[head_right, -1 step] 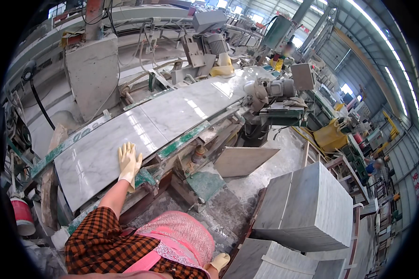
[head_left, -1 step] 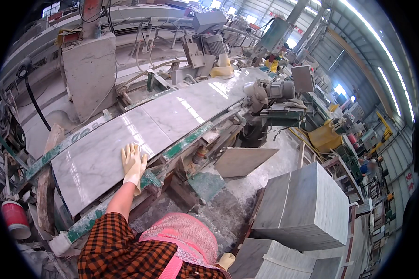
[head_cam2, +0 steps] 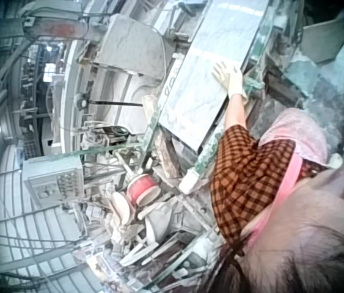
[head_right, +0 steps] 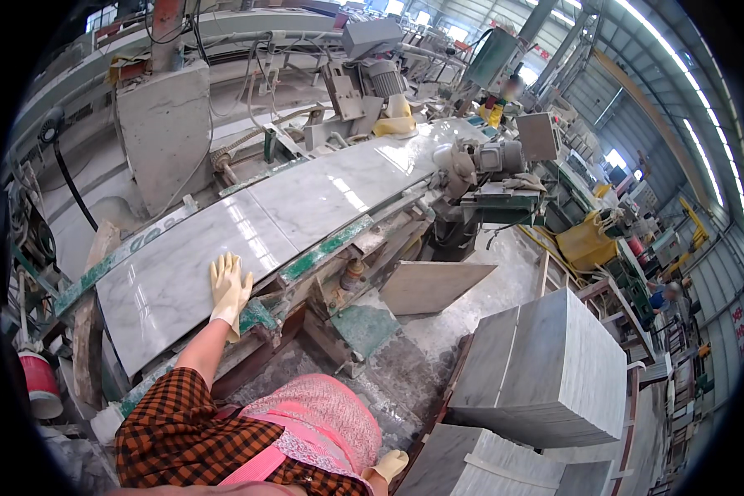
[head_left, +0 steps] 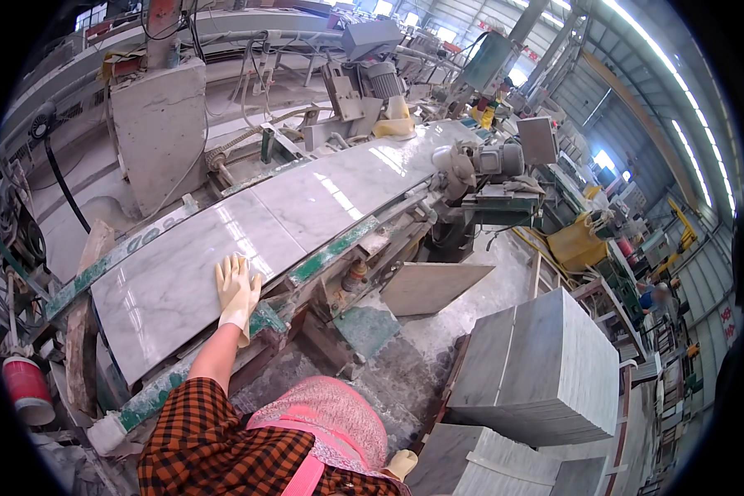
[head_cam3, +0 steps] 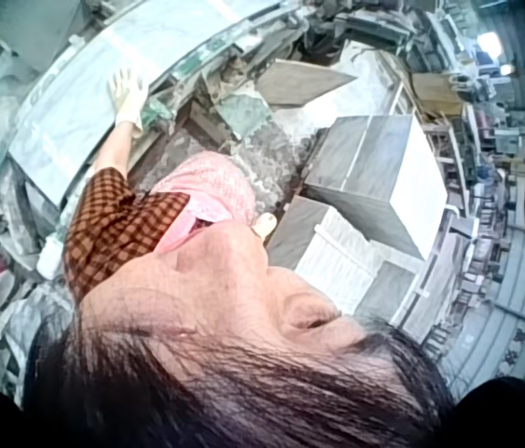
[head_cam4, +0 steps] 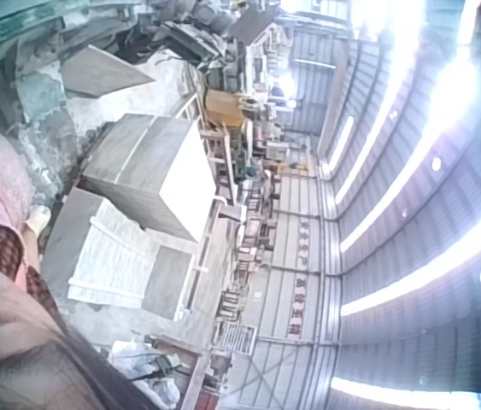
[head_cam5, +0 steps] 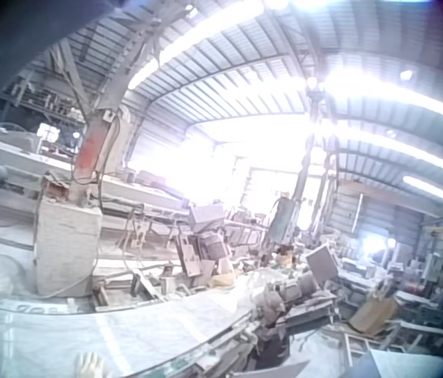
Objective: The person repeatedly picks up large rectangular tiles from a conveyor belt and stacks them onto a growing pile on the floor. The person wears gloves and an apron while handling the tiles in a factory setting.
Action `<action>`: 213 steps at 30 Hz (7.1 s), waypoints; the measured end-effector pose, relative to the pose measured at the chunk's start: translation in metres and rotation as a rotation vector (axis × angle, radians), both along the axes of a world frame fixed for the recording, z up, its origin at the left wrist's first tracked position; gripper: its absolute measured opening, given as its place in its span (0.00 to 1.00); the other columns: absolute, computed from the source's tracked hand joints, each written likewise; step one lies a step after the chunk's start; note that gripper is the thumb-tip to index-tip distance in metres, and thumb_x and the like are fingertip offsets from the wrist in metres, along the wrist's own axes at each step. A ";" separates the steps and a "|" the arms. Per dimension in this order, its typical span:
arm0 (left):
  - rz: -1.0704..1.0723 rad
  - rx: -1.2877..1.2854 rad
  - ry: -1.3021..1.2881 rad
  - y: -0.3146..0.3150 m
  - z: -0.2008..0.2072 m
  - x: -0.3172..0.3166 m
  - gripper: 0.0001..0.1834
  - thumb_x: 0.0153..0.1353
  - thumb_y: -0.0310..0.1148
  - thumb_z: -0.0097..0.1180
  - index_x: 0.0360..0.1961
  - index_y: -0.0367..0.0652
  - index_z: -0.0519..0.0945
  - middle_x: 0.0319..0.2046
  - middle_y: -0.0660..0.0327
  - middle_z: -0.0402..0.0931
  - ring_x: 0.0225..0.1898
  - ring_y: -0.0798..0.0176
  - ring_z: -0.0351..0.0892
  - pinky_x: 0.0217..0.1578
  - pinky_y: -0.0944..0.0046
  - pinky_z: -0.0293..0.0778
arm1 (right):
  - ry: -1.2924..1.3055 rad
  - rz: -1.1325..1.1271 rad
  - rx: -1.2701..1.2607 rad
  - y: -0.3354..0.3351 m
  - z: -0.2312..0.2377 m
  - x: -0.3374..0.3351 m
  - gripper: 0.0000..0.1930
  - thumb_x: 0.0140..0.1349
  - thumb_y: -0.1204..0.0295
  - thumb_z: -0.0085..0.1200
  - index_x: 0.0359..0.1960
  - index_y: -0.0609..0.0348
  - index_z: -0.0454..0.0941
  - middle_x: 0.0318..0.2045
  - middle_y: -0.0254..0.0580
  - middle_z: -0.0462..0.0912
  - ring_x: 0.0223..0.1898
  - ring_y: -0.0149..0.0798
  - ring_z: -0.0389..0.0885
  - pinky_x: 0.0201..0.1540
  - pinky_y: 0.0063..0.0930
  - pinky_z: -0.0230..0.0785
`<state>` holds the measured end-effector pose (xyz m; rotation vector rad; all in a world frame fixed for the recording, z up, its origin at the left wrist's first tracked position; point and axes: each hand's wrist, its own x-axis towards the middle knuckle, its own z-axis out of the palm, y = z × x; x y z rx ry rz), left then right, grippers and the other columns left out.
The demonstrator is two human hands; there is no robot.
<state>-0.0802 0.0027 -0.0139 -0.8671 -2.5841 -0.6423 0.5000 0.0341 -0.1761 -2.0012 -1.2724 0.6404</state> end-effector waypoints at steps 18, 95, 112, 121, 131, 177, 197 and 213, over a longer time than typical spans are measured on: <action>0.002 -0.011 0.002 0.000 0.002 0.001 0.31 0.60 0.44 0.52 0.59 0.33 0.70 0.62 0.45 0.66 0.67 0.45 0.57 0.70 0.47 0.44 | 0.023 -0.027 -0.052 -0.001 -0.007 0.003 0.14 0.56 0.71 0.43 0.34 0.75 0.74 0.30 0.62 0.78 0.34 0.56 0.76 0.40 0.45 0.67; 1.057 -0.175 -0.465 -0.368 -0.005 0.042 0.51 0.54 0.66 0.52 0.70 0.41 0.55 0.71 0.48 0.50 0.70 0.46 0.53 0.67 0.43 0.48 | 0.079 0.205 -0.092 0.054 -0.018 -0.031 0.13 0.55 0.71 0.43 0.33 0.72 0.74 0.31 0.61 0.79 0.35 0.55 0.77 0.42 0.46 0.68; 1.120 -0.249 -0.274 -0.386 -0.019 0.072 0.41 0.56 0.61 0.48 0.58 0.35 0.68 0.51 0.45 0.74 0.53 0.45 0.73 0.57 0.49 0.63 | 0.015 0.177 0.004 0.057 -0.044 0.002 0.15 0.57 0.68 0.43 0.28 0.73 0.75 0.25 0.59 0.78 0.30 0.54 0.77 0.34 0.44 0.68; 1.120 -0.268 -0.478 -0.378 0.026 0.070 0.37 0.52 0.62 0.51 0.46 0.36 0.81 0.48 0.48 0.79 0.55 0.50 0.73 0.59 0.53 0.60 | -0.067 0.212 -0.029 0.063 -0.061 0.010 0.18 0.60 0.63 0.44 0.33 0.70 0.77 0.30 0.57 0.80 0.34 0.54 0.79 0.39 0.44 0.69; 1.223 -0.216 -0.461 -0.367 0.029 0.005 0.45 0.47 0.66 0.55 0.52 0.34 0.73 0.47 0.48 0.78 0.55 0.50 0.72 0.57 0.55 0.62 | -0.394 0.424 -0.120 0.070 -0.061 0.001 0.21 0.63 0.58 0.46 0.38 0.67 0.80 0.37 0.56 0.82 0.38 0.53 0.80 0.44 0.44 0.71; 0.706 0.680 -0.792 -0.453 -0.044 -0.051 0.43 0.65 0.60 0.44 0.68 0.35 0.58 0.68 0.47 0.57 0.69 0.53 0.55 0.66 0.62 0.54 | 0.066 1.600 -0.657 0.047 0.344 -0.512 0.15 0.68 0.67 0.45 0.43 0.68 0.76 0.32 0.36 0.81 0.38 0.27 0.79 0.44 0.21 0.69; 0.396 0.846 -1.430 -0.514 -0.014 -0.122 0.45 0.64 0.66 0.36 0.71 0.43 0.52 0.71 0.55 0.50 0.71 0.54 0.49 0.68 0.57 0.47 | -0.325 1.755 -0.030 0.069 0.282 -0.482 0.18 0.69 0.68 0.33 0.59 0.44 0.65 0.53 0.46 0.73 0.56 0.48 0.72 0.57 0.34 0.65; -0.975 0.155 -0.370 0.007 0.101 0.132 0.26 0.58 0.21 0.38 0.61 0.33 0.66 0.52 0.51 0.73 0.52 0.58 0.73 0.51 0.63 0.69 | 0.892 -0.251 0.211 -0.151 0.266 0.119 0.38 0.69 0.42 0.31 0.58 0.69 0.70 0.56 0.50 0.76 0.60 0.39 0.70 0.61 0.31 0.59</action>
